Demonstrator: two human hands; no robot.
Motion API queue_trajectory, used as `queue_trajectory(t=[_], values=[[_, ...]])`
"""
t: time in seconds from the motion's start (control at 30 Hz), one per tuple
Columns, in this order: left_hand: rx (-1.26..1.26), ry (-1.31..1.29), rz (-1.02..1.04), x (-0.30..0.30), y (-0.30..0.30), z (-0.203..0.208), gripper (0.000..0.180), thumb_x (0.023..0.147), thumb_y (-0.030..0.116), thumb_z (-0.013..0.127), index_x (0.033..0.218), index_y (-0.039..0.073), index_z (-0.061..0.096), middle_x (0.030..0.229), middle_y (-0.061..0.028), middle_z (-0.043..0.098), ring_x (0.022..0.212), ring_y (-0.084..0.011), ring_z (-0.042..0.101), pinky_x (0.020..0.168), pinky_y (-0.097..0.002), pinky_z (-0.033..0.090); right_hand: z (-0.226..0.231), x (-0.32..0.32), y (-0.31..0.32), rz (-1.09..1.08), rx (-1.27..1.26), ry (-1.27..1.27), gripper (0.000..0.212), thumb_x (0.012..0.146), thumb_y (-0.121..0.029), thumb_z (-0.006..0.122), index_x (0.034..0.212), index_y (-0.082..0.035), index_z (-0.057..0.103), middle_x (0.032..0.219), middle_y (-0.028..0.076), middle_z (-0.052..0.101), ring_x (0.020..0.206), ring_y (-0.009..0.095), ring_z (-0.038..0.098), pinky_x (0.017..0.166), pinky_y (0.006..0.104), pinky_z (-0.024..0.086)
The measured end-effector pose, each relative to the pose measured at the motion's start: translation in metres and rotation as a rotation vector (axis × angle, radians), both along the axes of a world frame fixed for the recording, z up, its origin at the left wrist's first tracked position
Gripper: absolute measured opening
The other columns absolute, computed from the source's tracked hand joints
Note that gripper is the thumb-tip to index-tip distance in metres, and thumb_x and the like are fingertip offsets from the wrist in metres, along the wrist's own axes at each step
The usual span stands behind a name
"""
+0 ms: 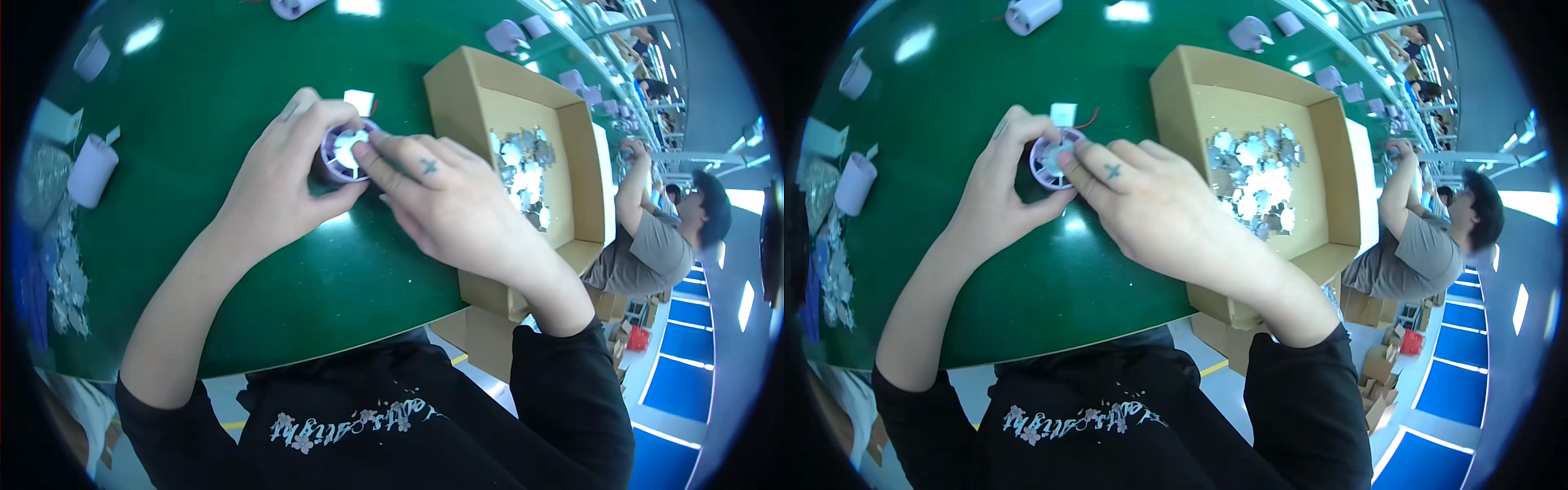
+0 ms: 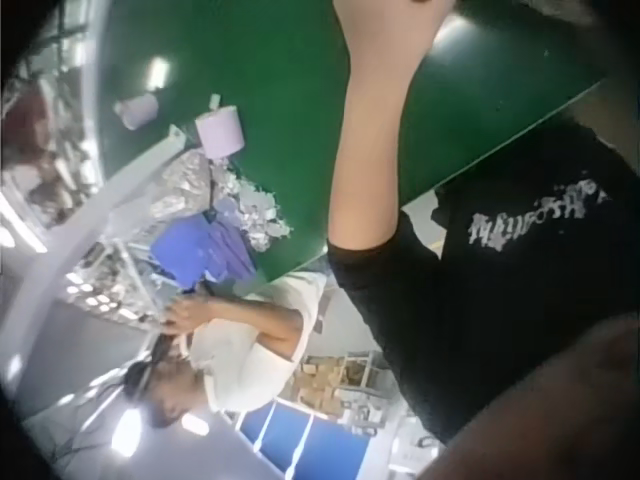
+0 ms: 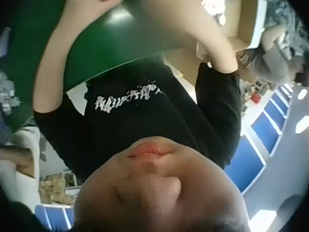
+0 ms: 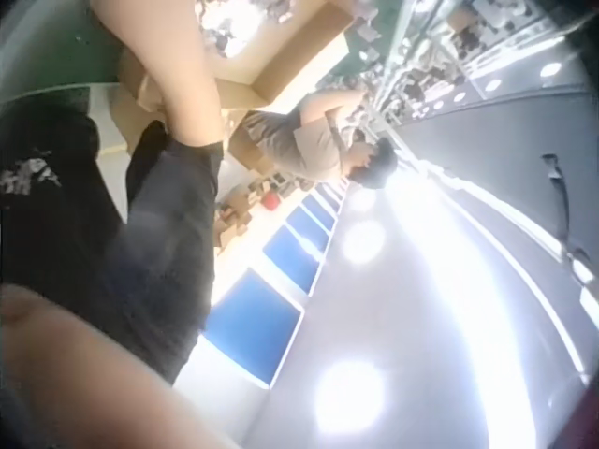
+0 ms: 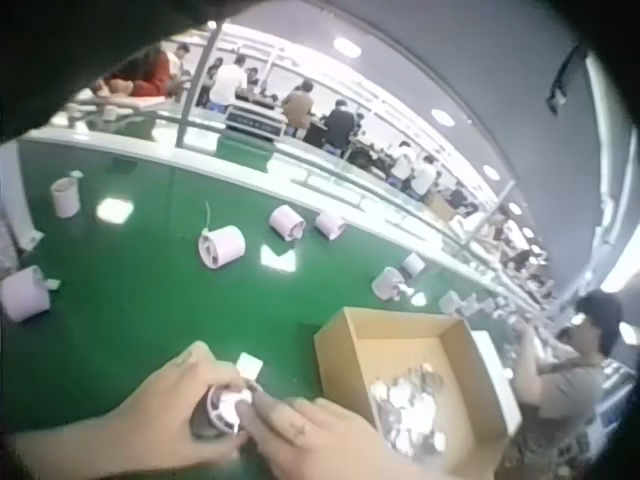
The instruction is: Assembling small silver components into purple plastic housings on a factory assembly line.
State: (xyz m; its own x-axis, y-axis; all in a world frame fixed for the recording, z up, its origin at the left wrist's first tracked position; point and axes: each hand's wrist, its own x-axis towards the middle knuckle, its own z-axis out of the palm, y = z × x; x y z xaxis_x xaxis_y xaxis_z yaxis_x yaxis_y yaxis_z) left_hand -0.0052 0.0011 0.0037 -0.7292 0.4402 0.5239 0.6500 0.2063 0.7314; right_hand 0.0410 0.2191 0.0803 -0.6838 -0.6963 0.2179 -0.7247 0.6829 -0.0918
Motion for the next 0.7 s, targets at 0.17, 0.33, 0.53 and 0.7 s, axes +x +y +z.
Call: queue_trajectory(t=[0.17, 0.33, 0.53, 0.7], values=[[-0.103, 0.014, 0.037, -0.004, -0.001, 0.013, 0.039, 0.074, 0.005, 0.083, 0.105, 0.005, 0.058, 0.097, -0.0104, 0.055, 0.091, -0.0272, 0.058, 0.081, -0.0361, 0.049, 0.008, -0.015, 0.018, -0.034, -0.194, 0.06, 0.047, 0.084, -0.01, 0.075, 0.129, -0.004, 0.068, 0.116, 0.013, 0.069, 0.109, 0.033, 0.065, 0.096, 0.0436, 0.051], [-0.22, 0.234, 0.451, -0.087, -0.059, 0.044, 0.03, 0.082, 0.016, 0.077, 0.099, 0.004, 0.055, 0.099, -0.0126, 0.056, 0.09, -0.0307, 0.063, 0.08, -0.0398, 0.052, 0.029, -0.028, 0.129, -0.677, -0.002, -0.089, 0.031, 0.095, -0.019, 0.071, 0.123, -0.006, 0.073, 0.121, 0.018, 0.068, 0.119, 0.037, 0.063, 0.102, 0.046, 0.051], [-0.621, 0.074, 0.779, -0.186, -0.146, 0.015, 0.031, 0.086, 0.025, 0.078, 0.106, 0.007, 0.061, 0.115, -0.0146, 0.062, 0.1, -0.0345, 0.066, 0.091, -0.0457, 0.054, 0.01, -0.034, 0.147, -0.904, 0.379, -0.46, 0.037, 0.095, -0.03, 0.074, 0.116, 0.0, 0.068, 0.123, 0.02, 0.068, 0.12, 0.037, 0.064, 0.1, 0.0467, 0.052], [-0.78, 0.498, 0.803, -0.181, -0.091, 0.029, 0.043, 0.086, 0.029, 0.076, 0.123, 0.014, 0.061, 0.132, -0.0143, 0.059, 0.116, -0.0391, 0.064, 0.096, -0.0505, 0.055, 0.004, -0.039, 0.155, -0.917, 0.345, -0.501, 0.028, 0.094, -0.022, 0.074, 0.106, 0.0, 0.063, 0.11, 0.02, 0.072, 0.106, 0.037, 0.069, 0.091, 0.0473, 0.054]])
